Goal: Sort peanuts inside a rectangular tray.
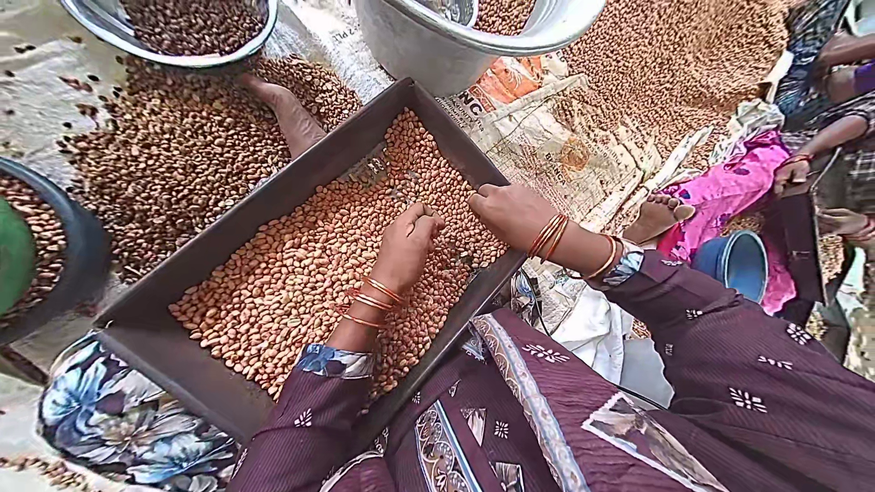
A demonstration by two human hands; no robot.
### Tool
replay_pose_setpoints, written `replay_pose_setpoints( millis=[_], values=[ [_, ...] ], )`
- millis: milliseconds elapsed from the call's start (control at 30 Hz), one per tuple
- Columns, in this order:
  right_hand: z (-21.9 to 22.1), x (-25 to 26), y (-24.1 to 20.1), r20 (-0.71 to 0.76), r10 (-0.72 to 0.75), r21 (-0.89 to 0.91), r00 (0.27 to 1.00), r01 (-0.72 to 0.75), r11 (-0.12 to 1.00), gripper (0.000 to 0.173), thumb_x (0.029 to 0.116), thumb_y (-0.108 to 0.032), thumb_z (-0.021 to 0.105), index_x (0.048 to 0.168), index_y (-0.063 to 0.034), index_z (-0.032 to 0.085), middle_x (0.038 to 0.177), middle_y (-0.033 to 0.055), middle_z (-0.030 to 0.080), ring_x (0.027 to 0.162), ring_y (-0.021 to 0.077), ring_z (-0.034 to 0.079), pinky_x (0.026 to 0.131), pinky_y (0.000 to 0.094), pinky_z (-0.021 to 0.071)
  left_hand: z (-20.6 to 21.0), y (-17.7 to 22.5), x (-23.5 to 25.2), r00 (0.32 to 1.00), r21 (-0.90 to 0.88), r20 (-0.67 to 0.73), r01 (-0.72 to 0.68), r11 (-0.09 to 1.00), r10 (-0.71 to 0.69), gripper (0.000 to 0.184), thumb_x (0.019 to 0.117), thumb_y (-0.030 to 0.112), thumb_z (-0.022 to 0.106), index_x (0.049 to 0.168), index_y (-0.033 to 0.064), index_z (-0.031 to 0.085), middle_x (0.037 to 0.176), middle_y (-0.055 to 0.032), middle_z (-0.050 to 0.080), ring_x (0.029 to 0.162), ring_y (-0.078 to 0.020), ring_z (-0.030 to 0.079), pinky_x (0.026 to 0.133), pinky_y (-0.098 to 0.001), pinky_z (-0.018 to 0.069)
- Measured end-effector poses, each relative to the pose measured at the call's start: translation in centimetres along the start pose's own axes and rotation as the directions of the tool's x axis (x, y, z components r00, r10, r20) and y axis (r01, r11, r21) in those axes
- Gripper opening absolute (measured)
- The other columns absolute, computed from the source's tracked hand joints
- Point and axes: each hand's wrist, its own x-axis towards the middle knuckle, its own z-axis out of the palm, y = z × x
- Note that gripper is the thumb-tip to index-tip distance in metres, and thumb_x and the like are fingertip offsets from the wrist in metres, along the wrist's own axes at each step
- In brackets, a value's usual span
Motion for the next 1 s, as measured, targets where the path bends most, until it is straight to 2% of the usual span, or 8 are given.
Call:
replay_pose_setpoints(
  millis=[200, 267, 367, 467, 533, 800, 900, 1000],
  values=[
    [-0.8, -0.9, 1.3, -0.441, -0.311, 0.251, 0.842, 0.449, 0.858, 0.011, 0.0970, -0.009, 0.065, 0.105, -0.0031, 0.069, 0.092, 0.0107, 0.072, 0.081, 0.0254, 0.071, 0.074, 0.0459, 0.0582, 0.6, -0.1, 0.0, 0.993, -0.002, 0.057, 0.106, 0.994, -0.106, 0.058, 0.1112, 0.053, 0.024, 0.116, 0.0150, 0.066, 0.083, 0.0000, 0.065, 0.055, -0.0086, 0.048, 0.049, -0.0234, 0.0363],
    [-2.4, -2.0, 1.4, -0.477, -0.257, 0.253, 0.840, 0.412, 0.875, 0.014, 0.0994, -0.010, 0.062, 0.109, -0.0034, 0.071, 0.094, 0.0108, 0.074, 0.082, 0.0250, 0.072, 0.078, 0.0459, 0.0579, 0.7, 0.6, -0.3, 0.986, -0.028, 0.072, 0.151, 0.988, -0.149, 0.064, 0.1076, 0.062, 0.022, 0.111, 0.0179, 0.068, 0.078, 0.0023, 0.064, 0.051, -0.0073, 0.045, 0.046, -0.0218, 0.0316],
    [-3.3, -3.3, 1.9, -0.293, -0.090, 0.128, 0.952, 0.132, 0.983, 0.013, 0.1002, -0.011, 0.062, 0.103, -0.0045, 0.073, 0.094, 0.0154, 0.072, 0.088, 0.0345, 0.071, 0.076, 0.0529, 0.0555, 0.8, 0.7, -0.1, 0.997, 0.132, 0.073, 0.014, 0.991, -0.024, 0.037, 0.1094, 0.043, 0.046, 0.102, 0.0127, 0.065, 0.070, -0.0028, 0.055, 0.052, -0.0134, 0.044, 0.049, -0.0300, 0.0349],
    [-2.4, -3.7, 1.4, -0.063, 0.034, -0.103, 0.997, -0.040, 0.994, 0.011, 0.0967, -0.013, 0.068, 0.096, -0.0038, 0.073, 0.097, 0.0168, 0.068, 0.102, 0.0383, 0.066, 0.073, 0.0518, 0.0530, 2.0, 0.6, 1.2, 0.971, 0.381, 0.093, -0.239, 0.893, 0.220, 0.013, 0.1011, 0.019, 0.065, 0.102, 0.0067, 0.071, 0.086, -0.0113, 0.064, 0.073, -0.0244, 0.061, 0.068, -0.0433, 0.0522],
    [-1.1, -3.8, 1.0, -0.041, 0.027, -0.188, 0.999, -0.035, 0.982, 0.008, 0.0940, -0.008, 0.068, 0.090, -0.0012, 0.072, 0.098, 0.0183, 0.065, 0.103, 0.0390, 0.064, 0.072, 0.0506, 0.0495, 3.3, 0.4, 2.8, 0.941, 0.474, 0.133, -0.336, 0.814, 0.311, 0.016, 0.0988, 0.014, 0.067, 0.107, 0.0030, 0.073, 0.098, -0.0185, 0.065, 0.088, -0.0333, 0.066, 0.080, -0.0502, 0.0547],
    [0.8, -3.8, 0.7, -0.098, 0.012, -0.257, 0.995, -0.037, 0.966, 0.007, 0.0904, 0.003, 0.064, 0.090, 0.0015, 0.070, 0.098, 0.0183, 0.064, 0.100, 0.0377, 0.064, 0.069, 0.0469, 0.0488, 5.7, 1.4, 4.1, 0.897, 0.742, 0.326, -0.438, 0.507, 0.298, 0.022, 0.0947, -0.001, 0.065, 0.116, -0.0006, 0.068, 0.112, -0.0210, 0.063, 0.091, -0.0381, 0.069, 0.073, -0.0501, 0.0590],
    [-0.1, -3.7, 0.7, -0.065, 0.032, -0.195, 0.997, -0.045, 0.980, 0.007, 0.0950, -0.001, 0.063, 0.096, 0.0019, 0.070, 0.101, 0.0191, 0.064, 0.102, 0.0381, 0.065, 0.071, 0.0481, 0.0529, 5.2, 1.2, 2.6, 0.892, 0.682, 0.259, -0.440, 0.584, 0.370, 0.018, 0.0942, 0.005, 0.069, 0.111, -0.0005, 0.069, 0.107, -0.0201, 0.063, 0.086, -0.0362, 0.069, 0.071, -0.0497, 0.0597],
    [-1.1, -4.0, 1.1, -0.205, -0.066, -0.001, 0.977, 0.067, 0.998, 0.015, 0.1013, -0.013, 0.063, 0.104, 0.0016, 0.064, 0.095, 0.0199, 0.063, 0.083, 0.0381, 0.069, 0.064, 0.0488, 0.0559, 4.3, 0.8, 2.7, 0.941, 0.420, 0.064, -0.327, 0.847, 0.332, 0.022, 0.1031, 0.016, 0.055, 0.103, -0.0017, 0.068, 0.090, -0.0176, 0.066, 0.080, -0.0312, 0.067, 0.072, -0.0487, 0.0551]
  ],
)
